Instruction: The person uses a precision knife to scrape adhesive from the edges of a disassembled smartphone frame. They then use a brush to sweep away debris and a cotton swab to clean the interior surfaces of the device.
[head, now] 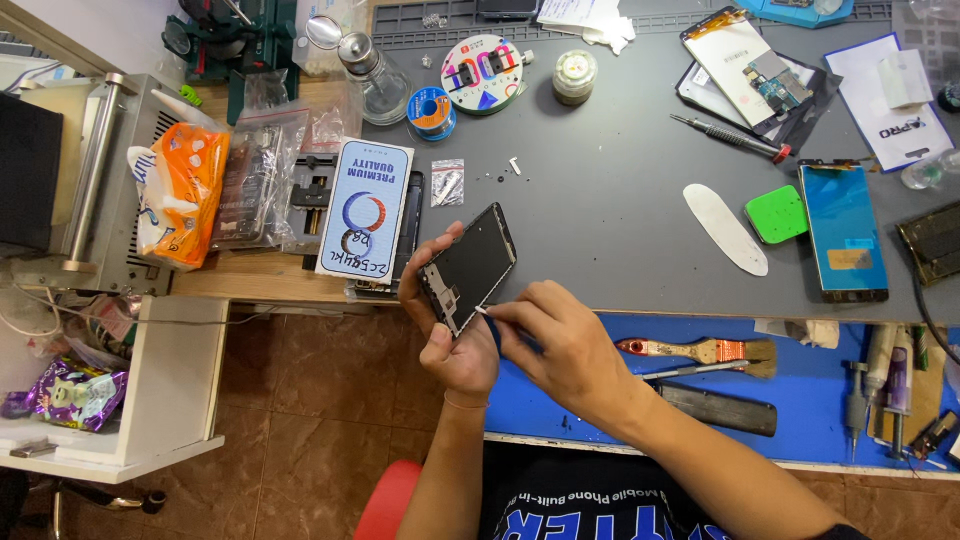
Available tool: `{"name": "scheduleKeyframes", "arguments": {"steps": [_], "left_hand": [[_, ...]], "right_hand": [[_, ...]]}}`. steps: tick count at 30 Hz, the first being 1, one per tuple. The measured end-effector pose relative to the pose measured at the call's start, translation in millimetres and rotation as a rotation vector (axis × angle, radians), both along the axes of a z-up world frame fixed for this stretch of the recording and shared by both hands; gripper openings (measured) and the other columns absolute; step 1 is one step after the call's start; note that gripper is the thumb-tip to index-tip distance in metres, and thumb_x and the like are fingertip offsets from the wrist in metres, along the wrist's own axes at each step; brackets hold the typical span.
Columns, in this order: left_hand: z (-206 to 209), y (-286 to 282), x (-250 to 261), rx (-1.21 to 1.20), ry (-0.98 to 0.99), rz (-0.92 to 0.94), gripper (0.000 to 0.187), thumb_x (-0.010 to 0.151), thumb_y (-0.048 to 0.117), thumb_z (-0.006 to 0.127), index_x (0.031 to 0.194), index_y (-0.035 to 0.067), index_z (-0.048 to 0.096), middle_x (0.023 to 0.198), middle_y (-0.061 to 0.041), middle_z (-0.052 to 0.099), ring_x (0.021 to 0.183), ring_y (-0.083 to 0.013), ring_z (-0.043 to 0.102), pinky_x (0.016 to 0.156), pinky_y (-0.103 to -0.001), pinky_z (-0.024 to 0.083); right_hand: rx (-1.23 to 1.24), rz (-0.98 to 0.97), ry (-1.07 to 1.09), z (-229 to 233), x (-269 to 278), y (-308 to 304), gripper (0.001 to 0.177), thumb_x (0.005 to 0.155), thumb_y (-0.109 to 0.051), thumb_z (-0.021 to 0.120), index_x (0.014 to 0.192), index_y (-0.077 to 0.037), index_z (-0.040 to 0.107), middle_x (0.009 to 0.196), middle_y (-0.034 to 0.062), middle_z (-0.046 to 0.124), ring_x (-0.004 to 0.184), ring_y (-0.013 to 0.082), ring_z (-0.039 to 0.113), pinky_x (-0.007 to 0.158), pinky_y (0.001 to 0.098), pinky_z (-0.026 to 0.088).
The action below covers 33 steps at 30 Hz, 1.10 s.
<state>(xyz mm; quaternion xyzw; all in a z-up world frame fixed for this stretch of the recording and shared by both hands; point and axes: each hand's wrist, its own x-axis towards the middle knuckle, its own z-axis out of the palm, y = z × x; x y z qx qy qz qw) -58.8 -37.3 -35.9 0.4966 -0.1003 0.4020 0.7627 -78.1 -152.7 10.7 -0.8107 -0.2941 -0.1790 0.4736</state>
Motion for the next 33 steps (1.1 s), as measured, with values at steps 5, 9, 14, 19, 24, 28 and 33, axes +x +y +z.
{"name": "scheduleKeyframes", "arguments": {"steps": [5, 9, 14, 19, 24, 28, 33], "left_hand": [[1, -1, 0, 0.025, 0.01, -0.017, 0.065, 0.091, 0.042, 0.033, 0.143, 0.003, 0.04, 0.133, -0.025, 0.049, 0.142, -0.0475, 0.048, 0.12, -0.053, 0.045], [10, -6, 0, 0.041, 0.024, 0.029, 0.064, 0.092, 0.042, 0.032, 0.143, 0.004, 0.04, 0.133, -0.023, 0.048, 0.141, -0.0456, 0.049, 0.121, -0.053, 0.044], [6, -4, 3, -0.01, 0.021, 0.017, 0.065, 0.093, 0.043, 0.033, 0.143, 0.003, 0.041, 0.133, -0.023, 0.05, 0.141, -0.0453, 0.049, 0.12, -0.053, 0.045], [7, -1, 4, -0.013, 0.054, 0.001, 0.066, 0.092, 0.043, 0.033, 0.145, 0.004, 0.04, 0.135, -0.023, 0.051, 0.143, -0.044, 0.049, 0.12, -0.051, 0.045], [7, 4, 10, -0.056, 0.084, -0.006, 0.071, 0.09, 0.045, 0.034, 0.148, 0.004, 0.039, 0.137, -0.023, 0.053, 0.144, -0.0409, 0.051, 0.115, -0.048, 0.052], [3, 15, 29, -0.316, 0.116, -0.002, 0.07, 0.089, 0.041, 0.033, 0.148, 0.006, 0.045, 0.133, -0.024, 0.059, 0.133, -0.0399, 0.06, 0.111, -0.052, 0.055], [12, 27, 50, -0.72, 0.231, -0.176, 0.065, 0.09, 0.038, 0.036, 0.141, 0.001, 0.054, 0.115, -0.024, 0.065, 0.115, -0.0448, 0.068, 0.106, -0.063, 0.055]], "right_hand": [[0.058, 0.069, 0.017, 21, -14, 8, 0.007, 0.092, -0.005, 0.072, 0.098, -0.008, 0.073, 0.084, 0.0075, 0.062, 0.071, 0.0278, 0.064, 0.065, 0.036, 0.057], [0.041, 0.037, 0.005, 12, -9, 3, 0.008, 0.09, -0.004, 0.074, 0.098, -0.006, 0.073, 0.084, 0.0073, 0.062, 0.07, 0.0258, 0.064, 0.065, 0.0343, 0.057], [-0.086, -0.019, -0.07, -27, 18, -8, 0.004, 0.095, -0.005, 0.07, 0.099, -0.006, 0.071, 0.083, 0.0078, 0.058, 0.072, 0.0259, 0.06, 0.067, 0.0348, 0.055], [-0.244, -0.084, -0.113, -44, 39, -17, 0.005, 0.097, -0.005, 0.069, 0.092, -0.005, 0.067, 0.078, 0.0067, 0.053, 0.07, 0.0235, 0.057, 0.066, 0.0329, 0.052], [-0.289, -0.074, -0.077, -51, 50, -22, 0.003, 0.094, -0.003, 0.069, 0.092, -0.004, 0.067, 0.079, 0.0076, 0.054, 0.074, 0.0249, 0.059, 0.067, 0.0345, 0.052], [-0.238, -0.13, -0.032, -46, 49, -27, 0.004, 0.098, -0.01, 0.069, 0.095, -0.008, 0.069, 0.078, 0.0043, 0.053, 0.073, 0.021, 0.059, 0.067, 0.0311, 0.052], [-0.156, -0.148, 0.069, -28, 46, -43, 0.003, 0.099, -0.012, 0.071, 0.098, -0.011, 0.073, 0.08, 0.002, 0.06, 0.073, 0.0197, 0.062, 0.068, 0.0304, 0.054]]}}
